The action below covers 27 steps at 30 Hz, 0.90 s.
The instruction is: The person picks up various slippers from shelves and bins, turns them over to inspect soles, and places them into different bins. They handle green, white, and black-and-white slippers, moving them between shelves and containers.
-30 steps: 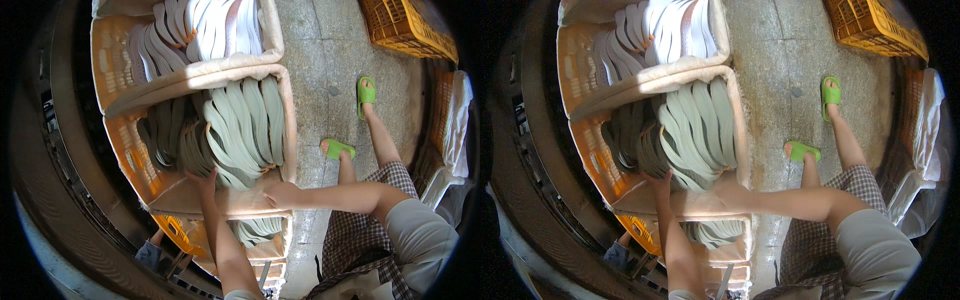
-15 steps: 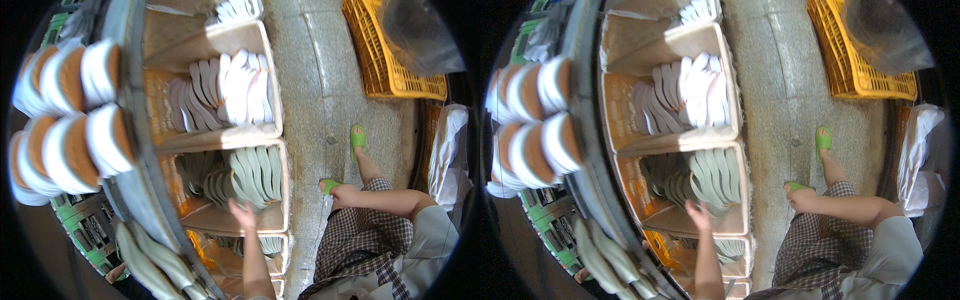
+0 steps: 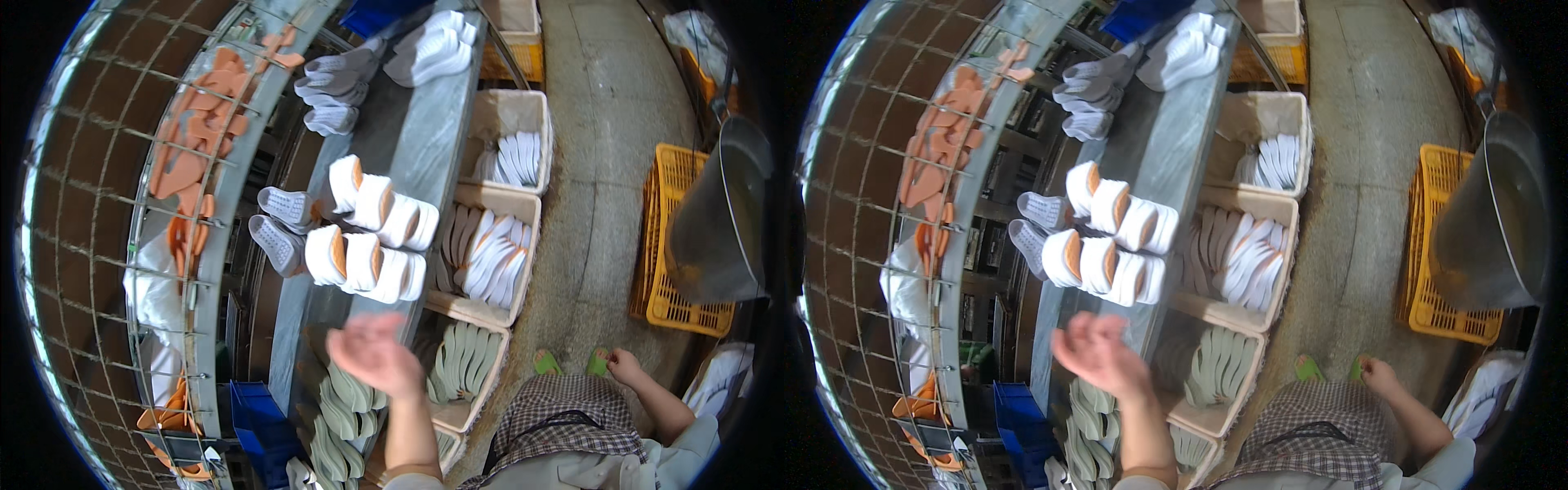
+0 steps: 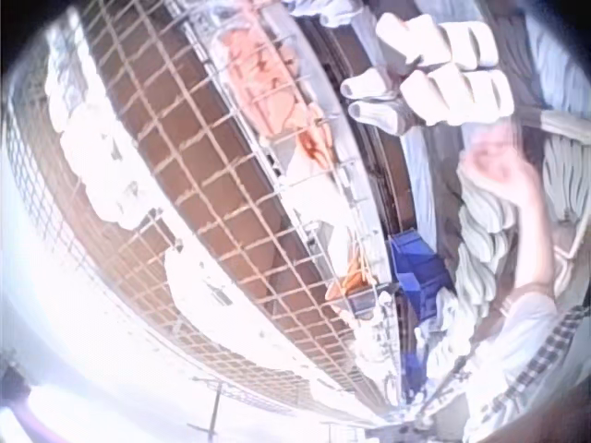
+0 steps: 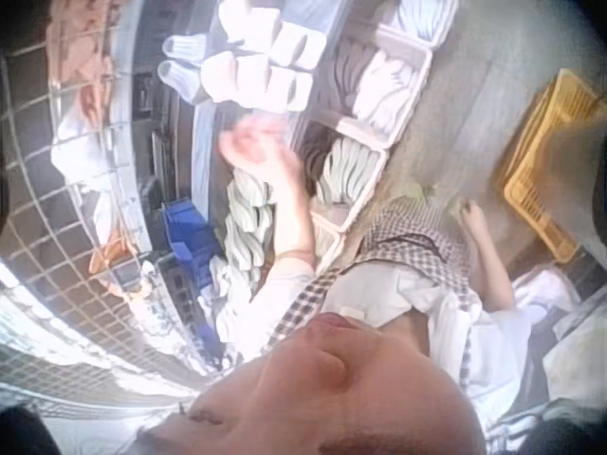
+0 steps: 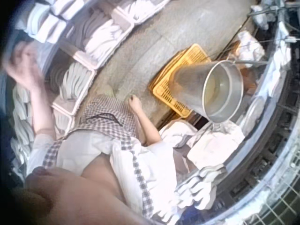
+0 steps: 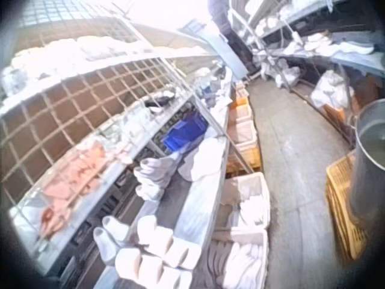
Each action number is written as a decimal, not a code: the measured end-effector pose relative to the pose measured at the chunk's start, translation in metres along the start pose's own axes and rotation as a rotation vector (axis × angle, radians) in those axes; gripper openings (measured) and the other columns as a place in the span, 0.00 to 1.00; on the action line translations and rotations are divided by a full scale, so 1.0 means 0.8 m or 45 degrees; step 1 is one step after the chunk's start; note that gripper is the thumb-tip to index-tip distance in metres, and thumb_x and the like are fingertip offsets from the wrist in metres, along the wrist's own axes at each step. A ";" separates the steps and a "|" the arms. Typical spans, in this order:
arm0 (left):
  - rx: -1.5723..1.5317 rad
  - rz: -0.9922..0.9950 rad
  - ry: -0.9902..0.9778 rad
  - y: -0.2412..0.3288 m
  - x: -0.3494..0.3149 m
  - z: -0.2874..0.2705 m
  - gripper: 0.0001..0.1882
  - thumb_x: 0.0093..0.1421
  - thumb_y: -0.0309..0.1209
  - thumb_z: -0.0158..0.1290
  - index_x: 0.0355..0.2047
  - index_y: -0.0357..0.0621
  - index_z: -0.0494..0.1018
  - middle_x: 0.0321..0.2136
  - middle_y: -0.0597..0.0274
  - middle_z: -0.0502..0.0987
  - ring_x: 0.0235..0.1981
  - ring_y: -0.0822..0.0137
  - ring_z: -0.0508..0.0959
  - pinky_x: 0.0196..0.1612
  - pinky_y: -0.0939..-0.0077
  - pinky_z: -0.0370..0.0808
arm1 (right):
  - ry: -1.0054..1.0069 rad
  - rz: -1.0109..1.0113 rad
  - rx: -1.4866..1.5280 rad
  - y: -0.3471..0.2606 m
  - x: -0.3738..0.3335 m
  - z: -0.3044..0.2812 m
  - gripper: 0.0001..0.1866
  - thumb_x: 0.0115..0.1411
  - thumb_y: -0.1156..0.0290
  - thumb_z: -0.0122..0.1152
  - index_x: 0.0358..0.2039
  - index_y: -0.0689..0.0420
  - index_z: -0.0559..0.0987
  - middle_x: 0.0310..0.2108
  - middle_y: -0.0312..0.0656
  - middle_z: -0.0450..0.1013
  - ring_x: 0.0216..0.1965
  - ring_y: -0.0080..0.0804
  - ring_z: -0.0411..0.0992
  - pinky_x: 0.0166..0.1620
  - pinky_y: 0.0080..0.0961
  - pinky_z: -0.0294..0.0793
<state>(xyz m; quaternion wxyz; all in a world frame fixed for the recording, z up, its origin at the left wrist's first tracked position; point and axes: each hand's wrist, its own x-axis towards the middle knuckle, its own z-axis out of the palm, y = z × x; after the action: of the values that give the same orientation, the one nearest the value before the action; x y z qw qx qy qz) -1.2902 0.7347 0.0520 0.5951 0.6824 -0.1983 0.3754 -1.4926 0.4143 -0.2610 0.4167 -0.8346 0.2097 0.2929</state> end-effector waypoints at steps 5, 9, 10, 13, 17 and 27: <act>-0.183 -0.240 0.502 -0.067 0.190 -0.073 0.28 0.59 0.24 0.48 0.58 0.40 0.51 0.49 0.50 0.66 0.46 0.55 0.71 0.50 0.63 0.69 | 0.008 -0.070 0.018 -0.041 0.022 -0.028 0.13 0.52 0.68 0.57 0.37 0.60 0.77 0.34 0.52 0.75 0.38 0.47 0.74 0.42 0.37 0.73; -0.002 -0.851 0.713 -0.188 0.293 -0.149 0.24 0.58 0.31 0.50 0.54 0.39 0.61 0.49 0.52 0.69 0.49 0.53 0.71 0.51 0.59 0.68 | 0.077 -0.019 0.042 -0.068 0.045 -0.039 0.12 0.52 0.69 0.57 0.36 0.60 0.77 0.33 0.50 0.75 0.38 0.47 0.74 0.42 0.36 0.73; 0.503 -0.862 0.329 -0.218 0.301 -0.170 0.24 0.57 0.31 0.50 0.54 0.39 0.62 0.47 0.50 0.71 0.47 0.53 0.73 0.50 0.58 0.68 | 0.132 -0.014 0.080 -0.076 0.048 -0.043 0.12 0.51 0.70 0.57 0.36 0.60 0.77 0.32 0.50 0.75 0.37 0.46 0.74 0.42 0.36 0.73; 1.773 -0.663 -0.629 -0.308 0.319 -0.233 0.30 0.52 0.32 0.54 0.55 0.36 0.63 0.38 0.42 0.76 0.40 0.50 0.77 0.43 0.60 0.72 | 0.214 0.069 0.102 -0.099 0.065 -0.048 0.12 0.51 0.70 0.57 0.37 0.60 0.77 0.32 0.51 0.75 0.38 0.46 0.74 0.42 0.36 0.73; 1.352 -0.680 -0.682 -0.431 0.331 -0.282 0.37 0.48 0.29 0.57 0.59 0.35 0.58 0.43 0.40 0.73 0.44 0.51 0.75 0.43 0.65 0.73 | 0.138 0.234 0.016 -0.138 0.087 -0.041 0.13 0.51 0.71 0.57 0.37 0.62 0.75 0.34 0.53 0.75 0.39 0.48 0.73 0.42 0.37 0.72; 0.423 -1.173 -0.522 -0.565 0.345 -0.342 0.25 0.53 0.21 0.50 0.52 0.41 0.59 0.39 0.56 0.72 0.37 0.63 0.74 0.39 0.69 0.74 | 0.095 0.190 0.080 -0.232 0.132 -0.035 0.15 0.54 0.70 0.53 0.42 0.61 0.76 0.40 0.52 0.74 0.43 0.49 0.72 0.46 0.39 0.71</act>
<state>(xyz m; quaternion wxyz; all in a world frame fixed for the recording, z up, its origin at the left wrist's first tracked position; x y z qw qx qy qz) -0.8651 1.1428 -0.0385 0.5314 0.8431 0.0721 -0.0397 -1.2954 0.4850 -0.2109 0.4115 -0.8135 0.2959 0.2851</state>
